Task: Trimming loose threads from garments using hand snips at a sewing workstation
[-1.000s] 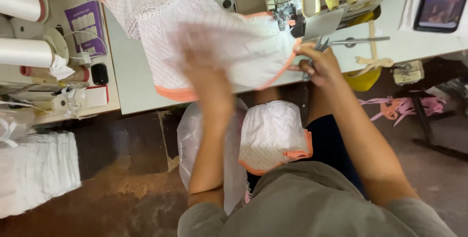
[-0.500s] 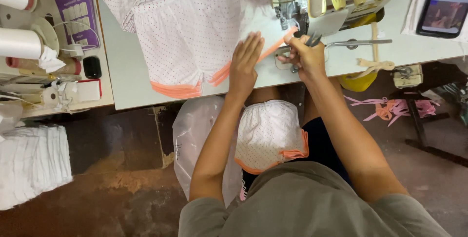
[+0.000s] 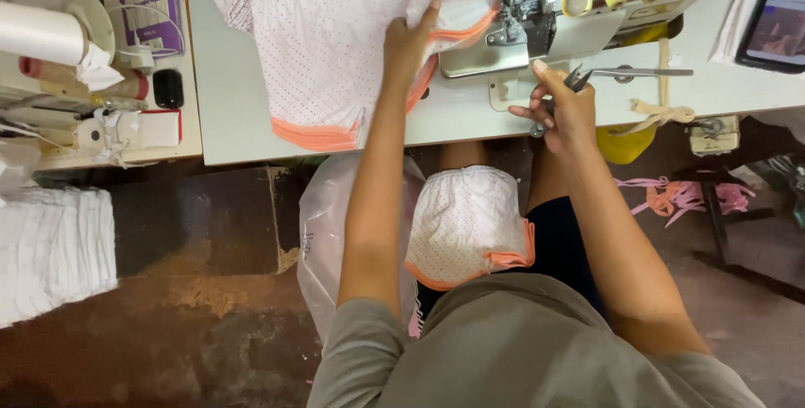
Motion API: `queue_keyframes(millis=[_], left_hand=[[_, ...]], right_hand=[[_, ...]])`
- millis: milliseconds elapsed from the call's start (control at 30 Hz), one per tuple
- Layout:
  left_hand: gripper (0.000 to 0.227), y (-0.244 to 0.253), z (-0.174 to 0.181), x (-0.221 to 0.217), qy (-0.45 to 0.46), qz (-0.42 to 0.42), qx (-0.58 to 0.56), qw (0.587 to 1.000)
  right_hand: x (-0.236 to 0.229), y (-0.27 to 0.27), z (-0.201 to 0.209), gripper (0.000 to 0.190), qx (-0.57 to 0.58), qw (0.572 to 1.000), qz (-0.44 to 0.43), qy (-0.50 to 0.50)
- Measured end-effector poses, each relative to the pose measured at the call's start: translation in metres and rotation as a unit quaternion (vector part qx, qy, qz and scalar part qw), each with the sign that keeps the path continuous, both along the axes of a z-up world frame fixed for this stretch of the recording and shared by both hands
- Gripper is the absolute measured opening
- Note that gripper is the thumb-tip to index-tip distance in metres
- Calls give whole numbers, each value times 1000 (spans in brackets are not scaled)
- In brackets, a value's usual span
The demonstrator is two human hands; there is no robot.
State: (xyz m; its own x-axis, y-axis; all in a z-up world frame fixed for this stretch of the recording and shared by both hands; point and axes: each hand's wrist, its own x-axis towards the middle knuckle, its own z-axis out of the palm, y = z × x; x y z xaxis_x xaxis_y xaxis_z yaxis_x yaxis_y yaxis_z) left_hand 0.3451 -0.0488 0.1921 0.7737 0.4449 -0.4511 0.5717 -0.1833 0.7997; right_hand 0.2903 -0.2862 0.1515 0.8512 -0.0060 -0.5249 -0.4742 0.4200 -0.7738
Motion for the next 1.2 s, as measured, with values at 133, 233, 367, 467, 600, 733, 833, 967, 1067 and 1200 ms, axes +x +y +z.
queue_keyframes(millis=[133,233,367,467,600,733,833,967,1067,1200], left_hand=[[45,26,-18,23,-97,44,-134,985],[34,12,4,-17,-538,-164,52,825],[34,19,-9,-81,-208,-457,238,832],[19,12,-24,-84,-284,-409,440,747],[46,-39,-32,-68,-357,-305,409,782],[49,-46,-54,-32,-296,-415,375,774],[46,-52,-55,-36,-326,-383,407,762],[57,-78,-45,-34,-144,-360,524,758],[54,-84,-43,-28,-144,-357,509,770],[57,-76,-38,-23,-138,-389,479,775]], right_hand=[[-3,-1,6,37,4,997,62,-43],[0,1,10,40,-2,993,106,-41],[-4,2,18,53,-42,987,139,-64],[-3,9,-1,36,-120,974,147,-126],[-5,23,-12,16,-225,942,125,-214],[-8,23,-22,12,-215,931,106,-277],[-8,16,-32,11,-251,926,94,-267],[7,15,-40,15,-111,985,-24,-133],[4,14,-33,15,-95,983,-46,-149],[-22,17,-22,14,-190,956,-58,-217]])
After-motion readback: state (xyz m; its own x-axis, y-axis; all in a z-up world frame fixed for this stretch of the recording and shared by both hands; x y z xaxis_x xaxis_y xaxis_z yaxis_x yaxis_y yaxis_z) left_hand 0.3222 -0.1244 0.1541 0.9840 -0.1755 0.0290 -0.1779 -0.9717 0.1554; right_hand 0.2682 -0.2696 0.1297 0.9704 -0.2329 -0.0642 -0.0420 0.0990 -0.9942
